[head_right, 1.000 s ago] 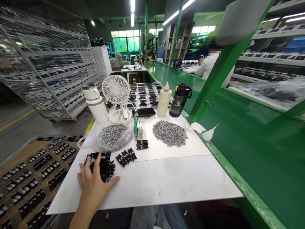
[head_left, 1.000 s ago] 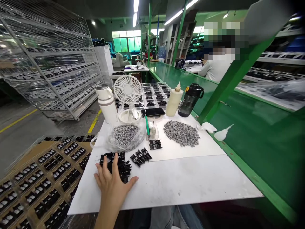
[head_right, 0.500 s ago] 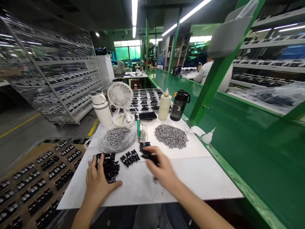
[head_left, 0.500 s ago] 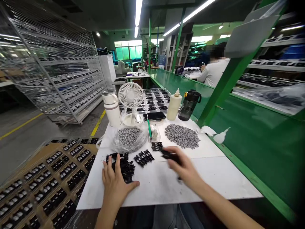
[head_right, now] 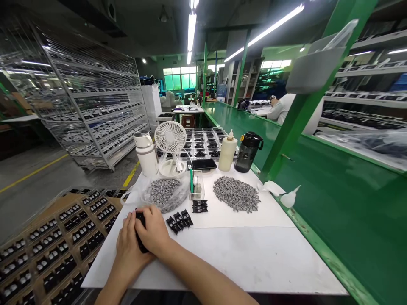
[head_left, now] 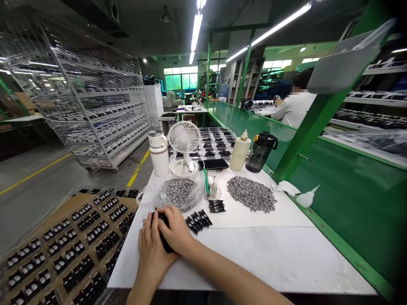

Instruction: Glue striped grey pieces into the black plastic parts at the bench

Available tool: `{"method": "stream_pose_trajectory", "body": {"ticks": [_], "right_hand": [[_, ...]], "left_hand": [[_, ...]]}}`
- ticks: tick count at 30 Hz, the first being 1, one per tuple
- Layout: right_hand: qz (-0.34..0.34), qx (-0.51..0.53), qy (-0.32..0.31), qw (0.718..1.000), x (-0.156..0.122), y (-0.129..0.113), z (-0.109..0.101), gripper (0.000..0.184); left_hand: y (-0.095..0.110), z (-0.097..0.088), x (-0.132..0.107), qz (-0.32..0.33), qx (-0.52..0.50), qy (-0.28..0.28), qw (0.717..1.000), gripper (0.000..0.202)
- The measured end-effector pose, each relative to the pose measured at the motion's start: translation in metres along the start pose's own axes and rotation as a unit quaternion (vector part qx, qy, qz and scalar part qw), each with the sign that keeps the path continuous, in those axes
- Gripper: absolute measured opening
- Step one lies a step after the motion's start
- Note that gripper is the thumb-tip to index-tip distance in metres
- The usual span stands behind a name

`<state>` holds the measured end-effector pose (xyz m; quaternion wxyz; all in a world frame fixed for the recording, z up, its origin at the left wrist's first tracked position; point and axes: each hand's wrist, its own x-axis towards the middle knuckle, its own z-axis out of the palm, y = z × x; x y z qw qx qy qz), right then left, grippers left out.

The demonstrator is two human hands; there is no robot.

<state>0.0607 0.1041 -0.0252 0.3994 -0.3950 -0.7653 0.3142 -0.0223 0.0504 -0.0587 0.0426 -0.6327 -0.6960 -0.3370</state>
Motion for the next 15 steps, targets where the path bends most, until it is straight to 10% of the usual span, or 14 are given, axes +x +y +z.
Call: {"method": "stream_pose_trajectory", "body": {"ticks": [8, 15], "right_hand": [[-0.032, 0.015, -0.02, 0.999, -0.006, 0.009, -0.05, 0.022], [-0.091, -0.212, -0.028, 0.973, -0.037, 0.053, -0.105, 0.024]], "left_hand": [[0.0, 0.012, -0.004, -0.004, 0.063, -0.005, 0.998, 0.095], [0.015, 0.005, -0.002, 0.049, 0.118, -0.027, 0.991, 0.067]]}}
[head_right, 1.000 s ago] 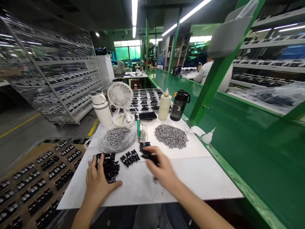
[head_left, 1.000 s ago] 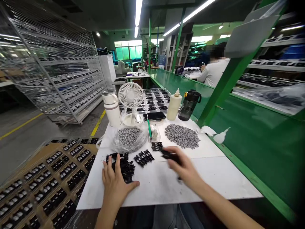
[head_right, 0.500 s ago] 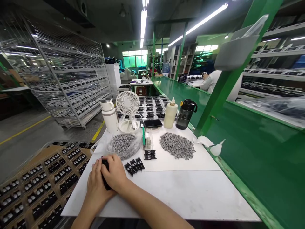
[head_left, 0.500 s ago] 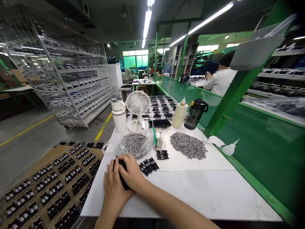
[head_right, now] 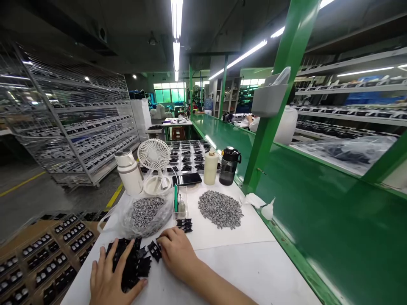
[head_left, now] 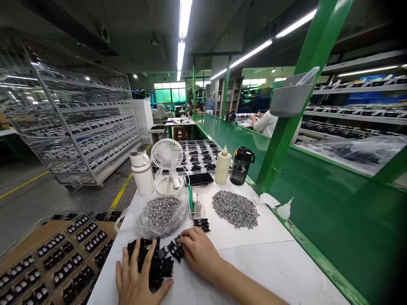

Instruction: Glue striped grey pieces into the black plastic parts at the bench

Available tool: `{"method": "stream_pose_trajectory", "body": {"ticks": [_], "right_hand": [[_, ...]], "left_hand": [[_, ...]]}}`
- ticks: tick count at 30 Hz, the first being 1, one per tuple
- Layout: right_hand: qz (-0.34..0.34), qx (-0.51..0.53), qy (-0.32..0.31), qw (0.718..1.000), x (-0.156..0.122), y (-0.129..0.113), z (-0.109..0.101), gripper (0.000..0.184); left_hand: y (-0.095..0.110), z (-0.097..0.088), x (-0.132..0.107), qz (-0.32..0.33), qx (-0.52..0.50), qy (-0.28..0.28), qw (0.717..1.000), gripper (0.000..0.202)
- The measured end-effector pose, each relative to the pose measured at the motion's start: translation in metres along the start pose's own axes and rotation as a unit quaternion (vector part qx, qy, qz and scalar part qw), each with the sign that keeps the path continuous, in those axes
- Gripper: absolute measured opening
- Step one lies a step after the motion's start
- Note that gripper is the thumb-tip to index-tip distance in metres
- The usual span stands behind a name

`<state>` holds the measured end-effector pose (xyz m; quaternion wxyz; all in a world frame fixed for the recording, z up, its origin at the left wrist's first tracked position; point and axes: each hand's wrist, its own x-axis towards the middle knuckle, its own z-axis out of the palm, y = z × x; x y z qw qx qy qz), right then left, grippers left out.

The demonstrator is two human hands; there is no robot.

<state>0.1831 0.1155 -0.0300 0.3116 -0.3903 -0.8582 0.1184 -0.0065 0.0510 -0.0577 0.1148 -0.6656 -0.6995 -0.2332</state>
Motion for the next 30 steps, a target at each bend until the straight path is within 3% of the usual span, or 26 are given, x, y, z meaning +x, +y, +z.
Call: {"method": "stream_pose_trajectory", "body": {"ticks": [3, 10, 16, 22, 26, 30], "right_hand": [[-0.052, -0.038, -0.041, 0.997, -0.002, 0.006, 0.006, 0.027], [-0.04, -0.041, -0.081, 0.995, 0.004, 0.006, 0.01, 0.026], [-0.032, -0.031, -0.097, 0.994, 0.002, 0.007, 0.007, 0.035], [-0.043, -0.02, -0.084, 0.995, -0.004, 0.015, -0.003, 0.038], [-0.037, -0.009, -0.05, 0.998, -0.014, 0.027, -0.014, 0.03], [-0.049, -0.009, -0.056, 0.997, -0.018, 0.032, -0.017, 0.026]], "left_hand": [[0.001, -0.003, 0.006, 0.027, 0.011, -0.002, 1.0, 0.06], [-0.004, 0.003, 0.011, 0.053, 0.016, -0.046, 0.997, 0.052], [-0.008, 0.009, 0.012, 0.079, -0.005, -0.03, 0.996, 0.05], [0.001, -0.005, 0.014, 0.049, -0.039, -0.041, 0.997, 0.052], [0.007, -0.013, 0.014, 0.025, -0.057, -0.04, 0.997, 0.059], [0.004, -0.016, 0.012, 0.026, -0.076, -0.032, 0.996, 0.054]]}}
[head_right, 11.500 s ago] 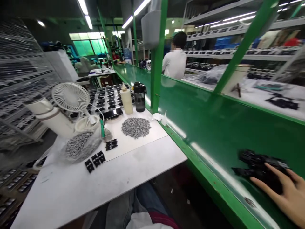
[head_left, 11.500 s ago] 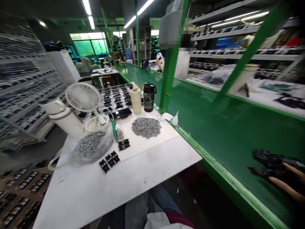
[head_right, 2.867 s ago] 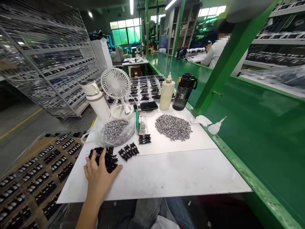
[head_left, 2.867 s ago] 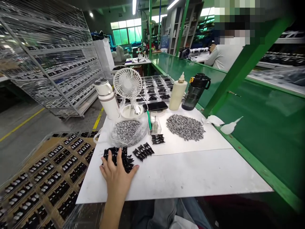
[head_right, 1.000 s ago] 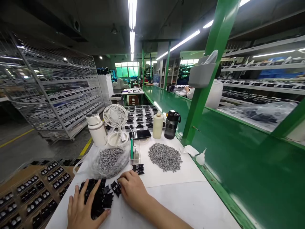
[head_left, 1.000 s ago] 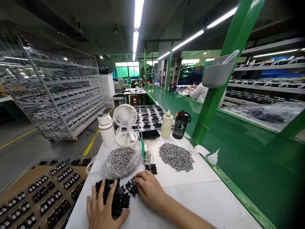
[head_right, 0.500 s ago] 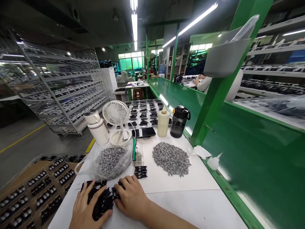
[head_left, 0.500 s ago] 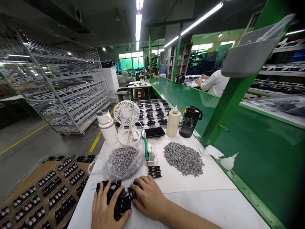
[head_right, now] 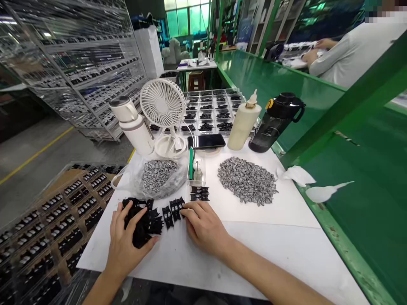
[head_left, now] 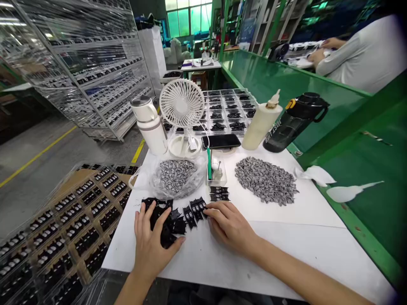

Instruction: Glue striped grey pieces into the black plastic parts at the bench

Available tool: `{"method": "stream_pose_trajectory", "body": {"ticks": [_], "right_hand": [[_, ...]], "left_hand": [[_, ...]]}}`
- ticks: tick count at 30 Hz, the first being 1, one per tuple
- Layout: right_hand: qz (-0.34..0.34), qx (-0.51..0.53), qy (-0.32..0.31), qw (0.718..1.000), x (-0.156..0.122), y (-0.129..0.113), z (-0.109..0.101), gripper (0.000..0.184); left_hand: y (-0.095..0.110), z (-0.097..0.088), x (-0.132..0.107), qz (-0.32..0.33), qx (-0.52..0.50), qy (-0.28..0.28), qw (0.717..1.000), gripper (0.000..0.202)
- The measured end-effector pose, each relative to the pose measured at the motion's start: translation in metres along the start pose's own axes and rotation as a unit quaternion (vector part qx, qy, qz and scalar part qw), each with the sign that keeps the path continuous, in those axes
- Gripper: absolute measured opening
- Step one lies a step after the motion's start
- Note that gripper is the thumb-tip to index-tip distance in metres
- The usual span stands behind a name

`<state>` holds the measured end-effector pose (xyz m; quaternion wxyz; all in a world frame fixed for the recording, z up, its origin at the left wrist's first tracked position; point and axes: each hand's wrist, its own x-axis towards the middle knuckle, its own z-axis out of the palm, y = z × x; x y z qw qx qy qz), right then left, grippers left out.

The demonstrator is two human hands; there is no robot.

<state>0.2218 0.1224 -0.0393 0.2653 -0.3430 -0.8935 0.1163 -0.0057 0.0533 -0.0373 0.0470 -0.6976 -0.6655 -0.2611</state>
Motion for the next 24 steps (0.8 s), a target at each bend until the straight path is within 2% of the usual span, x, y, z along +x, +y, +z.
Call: {"method": "stream_pose_trajectory", "body": {"ticks": [3, 6, 11, 17, 24], "right_hand": [[-0.026, -0.022, -0.022, 0.999, 0.006, -0.007, 0.004, 0.028], [-0.048, -0.037, -0.046, 0.997, 0.017, -0.016, 0.012, 0.03], [-0.01, -0.039, -0.061, 0.997, 0.022, -0.021, 0.023, 0.032], [-0.015, -0.019, -0.069, 0.997, 0.017, -0.025, 0.018, 0.03], [0.011, -0.045, -0.078, 0.996, 0.017, -0.037, 0.019, 0.024]], "left_hand": [[-0.003, -0.003, -0.003, 0.017, -0.022, 0.027, 0.999, 0.046], [-0.004, -0.004, -0.004, 0.036, -0.029, 0.031, 0.998, 0.042], [0.0, -0.002, -0.001, 0.052, -0.02, 0.017, 0.998, 0.041], [-0.002, 0.0, -0.001, 0.051, -0.032, 0.023, 0.998, 0.043], [-0.001, -0.002, -0.002, 0.034, -0.025, 0.012, 0.999, 0.044]]}}
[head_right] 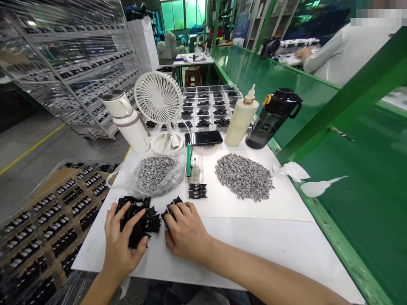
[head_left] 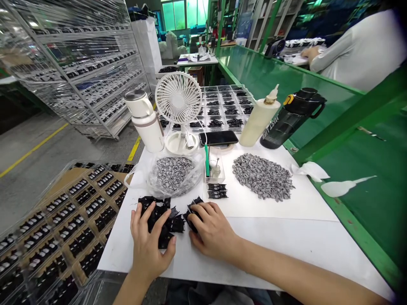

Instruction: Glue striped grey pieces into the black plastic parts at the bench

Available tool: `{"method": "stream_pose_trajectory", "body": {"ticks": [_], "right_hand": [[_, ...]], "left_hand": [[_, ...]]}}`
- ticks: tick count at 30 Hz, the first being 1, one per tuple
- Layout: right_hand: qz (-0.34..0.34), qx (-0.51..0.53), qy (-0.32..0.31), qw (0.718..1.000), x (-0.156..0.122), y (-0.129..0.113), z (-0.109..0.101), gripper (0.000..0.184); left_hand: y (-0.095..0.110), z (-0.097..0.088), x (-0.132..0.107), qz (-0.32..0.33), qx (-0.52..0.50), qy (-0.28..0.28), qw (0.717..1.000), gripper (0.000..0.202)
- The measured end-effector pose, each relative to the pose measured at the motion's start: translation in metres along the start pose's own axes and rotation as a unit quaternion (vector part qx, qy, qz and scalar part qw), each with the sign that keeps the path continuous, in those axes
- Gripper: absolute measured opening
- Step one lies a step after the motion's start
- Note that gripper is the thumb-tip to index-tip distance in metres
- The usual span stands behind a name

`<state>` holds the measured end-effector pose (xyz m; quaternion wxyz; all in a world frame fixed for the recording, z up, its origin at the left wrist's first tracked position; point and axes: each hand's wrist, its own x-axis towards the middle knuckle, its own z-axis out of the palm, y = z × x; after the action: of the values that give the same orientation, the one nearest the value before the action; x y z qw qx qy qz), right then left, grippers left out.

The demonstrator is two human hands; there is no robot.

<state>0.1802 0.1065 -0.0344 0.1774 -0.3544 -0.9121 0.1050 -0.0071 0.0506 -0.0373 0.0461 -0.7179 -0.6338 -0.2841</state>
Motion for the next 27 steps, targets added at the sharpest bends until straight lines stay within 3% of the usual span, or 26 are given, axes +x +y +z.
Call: {"method": "stream_pose_trajectory", "body": {"ticks": [6, 20, 27], "right_hand": [[-0.041, -0.007, 0.001, 0.999, -0.009, 0.006, -0.002, 0.021], [-0.087, -0.001, -0.021, 0.996, -0.034, 0.05, -0.022, 0.027], [-0.106, -0.017, -0.002, 0.994, -0.035, 0.057, -0.025, 0.025]], "left_hand": [[0.002, -0.001, 0.0, 0.003, -0.007, 0.008, 1.0, 0.045], [-0.003, -0.001, -0.001, -0.027, -0.053, 0.025, 0.998, 0.044], [-0.013, 0.001, -0.004, -0.143, -0.154, 0.041, 0.977, 0.041]]}}
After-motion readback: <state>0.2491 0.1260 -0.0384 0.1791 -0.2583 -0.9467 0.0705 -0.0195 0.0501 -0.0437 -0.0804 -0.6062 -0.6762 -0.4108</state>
